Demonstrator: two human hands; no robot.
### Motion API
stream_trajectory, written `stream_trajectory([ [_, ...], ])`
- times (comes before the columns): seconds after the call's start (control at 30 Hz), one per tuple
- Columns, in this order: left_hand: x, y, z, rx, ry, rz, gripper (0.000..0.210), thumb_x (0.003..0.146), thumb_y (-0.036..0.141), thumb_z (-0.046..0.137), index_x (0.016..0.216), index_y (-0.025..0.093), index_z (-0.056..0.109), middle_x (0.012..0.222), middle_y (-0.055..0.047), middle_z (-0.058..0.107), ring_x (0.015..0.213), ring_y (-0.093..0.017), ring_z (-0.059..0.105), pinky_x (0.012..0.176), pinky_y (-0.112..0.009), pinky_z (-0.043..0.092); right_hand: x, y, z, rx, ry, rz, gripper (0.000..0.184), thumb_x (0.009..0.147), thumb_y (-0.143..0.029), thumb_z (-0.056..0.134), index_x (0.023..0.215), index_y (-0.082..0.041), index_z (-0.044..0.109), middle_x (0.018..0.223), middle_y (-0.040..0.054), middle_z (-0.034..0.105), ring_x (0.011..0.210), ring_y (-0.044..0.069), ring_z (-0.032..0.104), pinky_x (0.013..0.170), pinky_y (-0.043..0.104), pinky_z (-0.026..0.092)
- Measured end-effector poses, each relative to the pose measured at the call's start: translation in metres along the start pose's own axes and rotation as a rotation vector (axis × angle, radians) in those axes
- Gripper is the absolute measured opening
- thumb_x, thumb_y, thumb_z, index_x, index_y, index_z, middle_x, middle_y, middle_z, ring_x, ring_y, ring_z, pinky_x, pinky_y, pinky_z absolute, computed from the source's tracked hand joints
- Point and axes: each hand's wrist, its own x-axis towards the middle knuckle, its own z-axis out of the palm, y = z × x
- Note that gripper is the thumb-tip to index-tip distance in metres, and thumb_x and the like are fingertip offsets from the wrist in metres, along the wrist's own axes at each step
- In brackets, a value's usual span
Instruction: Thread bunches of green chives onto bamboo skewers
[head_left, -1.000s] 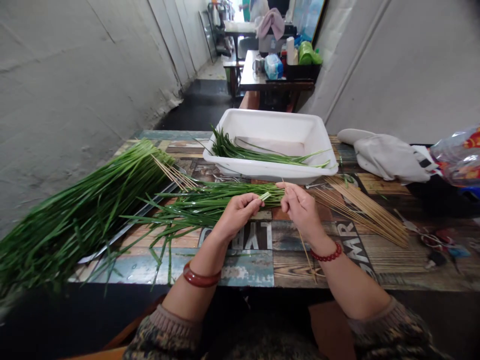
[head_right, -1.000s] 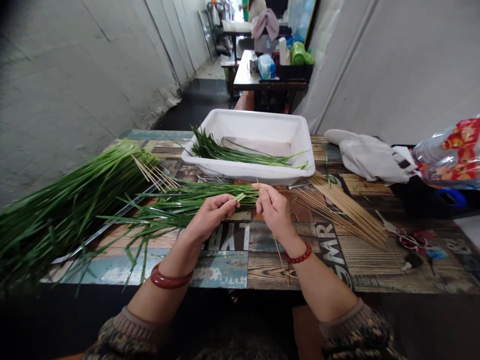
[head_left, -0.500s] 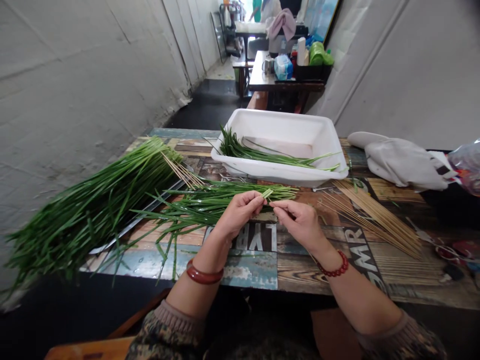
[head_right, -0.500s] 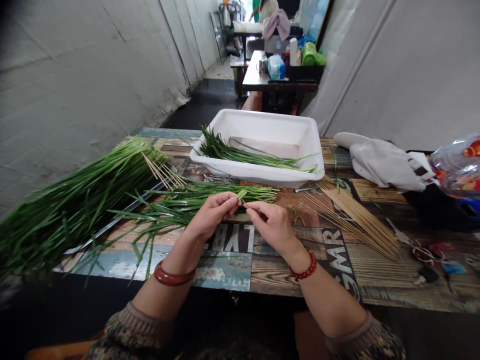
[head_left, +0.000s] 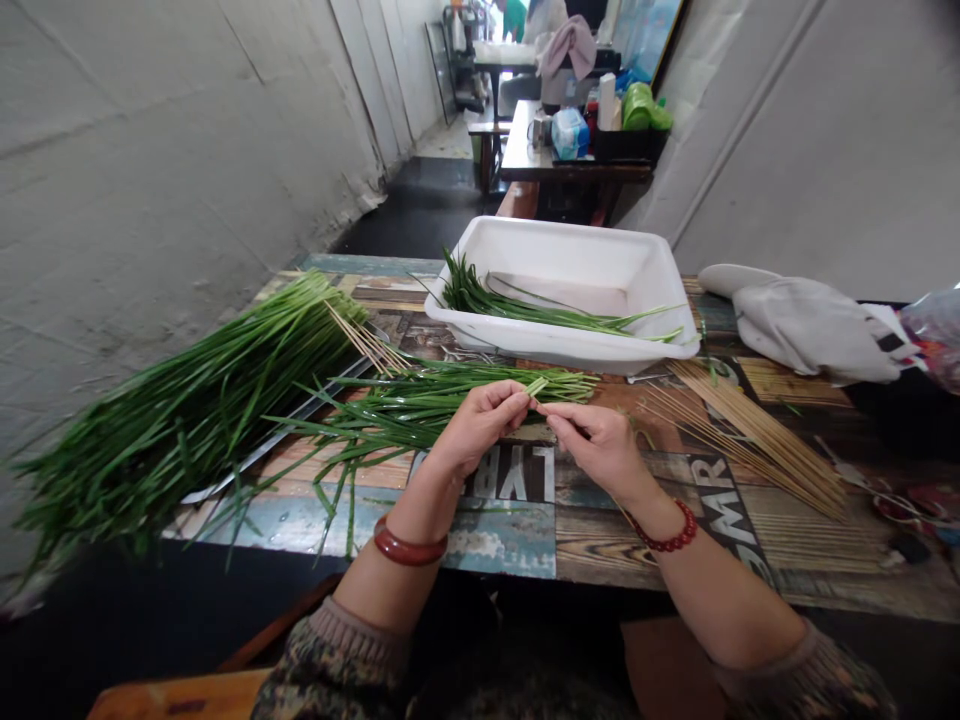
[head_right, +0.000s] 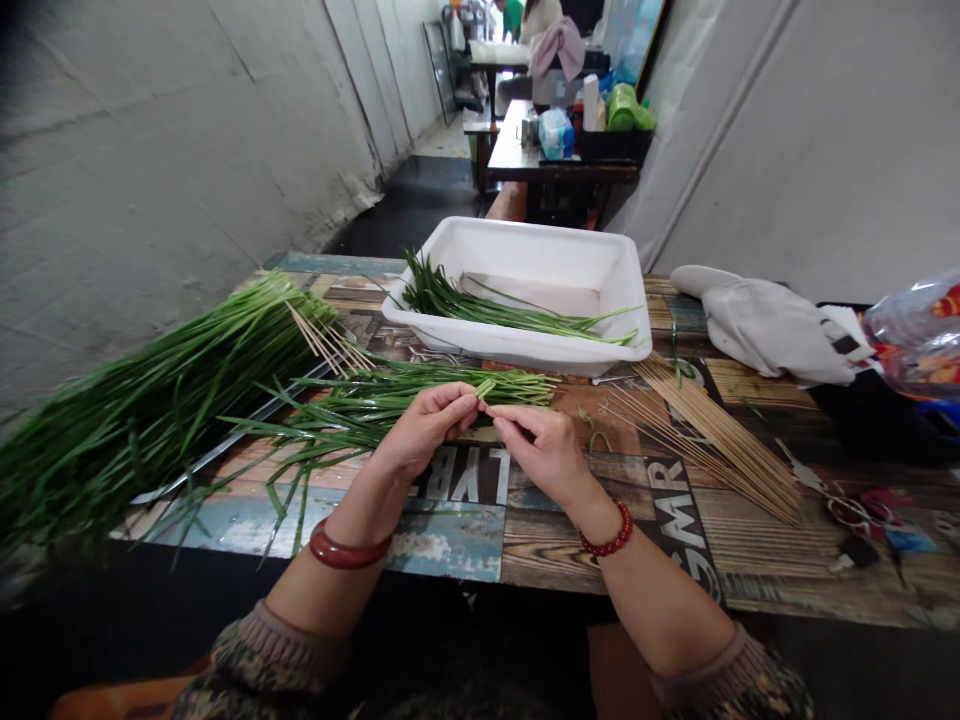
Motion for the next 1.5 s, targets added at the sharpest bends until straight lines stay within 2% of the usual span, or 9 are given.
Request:
stream_trajectory([
  [0.23,-0.0005,0.0004,-0.0001,-0.004,-0.002,0.003,0.032,0.082,0.044,0.062,0.075,0.013,0.058,0.057,0.005,0.041,0.052,-0.006,0.031,0.048,-0.02,0.021,-0.0006,0.0013,0.0001,0.029,0.006,0.005,0.026,0.089,-0.03,0.055,0.102,-0.022,0.076,0.064,0.002,0.069,0.056,0.017,0.063,0.054,0.028,0.05],
  [0.6,-0.0012,-0.0013,-0.001,0.014,-0.038,0.009,0.031,0.084,0.043,0.061,0.075,0.013,0.059,0.056,0.005,0.04,0.051,-0.006,0.029,0.048,-0.02,0.02,0.0009,-0.0001,-0.0007,-0.008,0.013,-0.04,0.024,0.09,-0.029,0.054,0.095,-0.021,0.077,0.067,0.0024,0.071,0.056,0.016,0.064,0.056,0.028,0.05],
  [0.93,-0.0006,-0.002,-0.0003,0.0,-0.047,0.016,0.033,0.082,0.045,0.062,0.074,0.012,0.06,0.055,0.005,0.04,0.051,-0.006,0.029,0.048,-0.02,0.02,0.0006,-0.0002,0.0015,-0.061,0.063,-0.085,0.023,0.09,-0.027,0.054,0.088,-0.019,0.076,0.061,0.0018,0.069,0.058,0.017,0.065,0.06,0.027,0.05],
  [1.5,0.0001,-0.0039,-0.0003,0.051,-0.064,0.038,0.034,0.084,0.044,0.06,0.071,0.012,0.06,0.055,0.006,0.039,0.051,-0.006,0.029,0.048,-0.02,0.02,0.0014,-0.003,0.0027,-0.127,0.091,-0.131,0.022,0.091,-0.024,0.055,0.078,-0.019,0.072,0.057,0.0001,0.067,0.053,0.014,0.063,0.058,0.024,0.048],
])
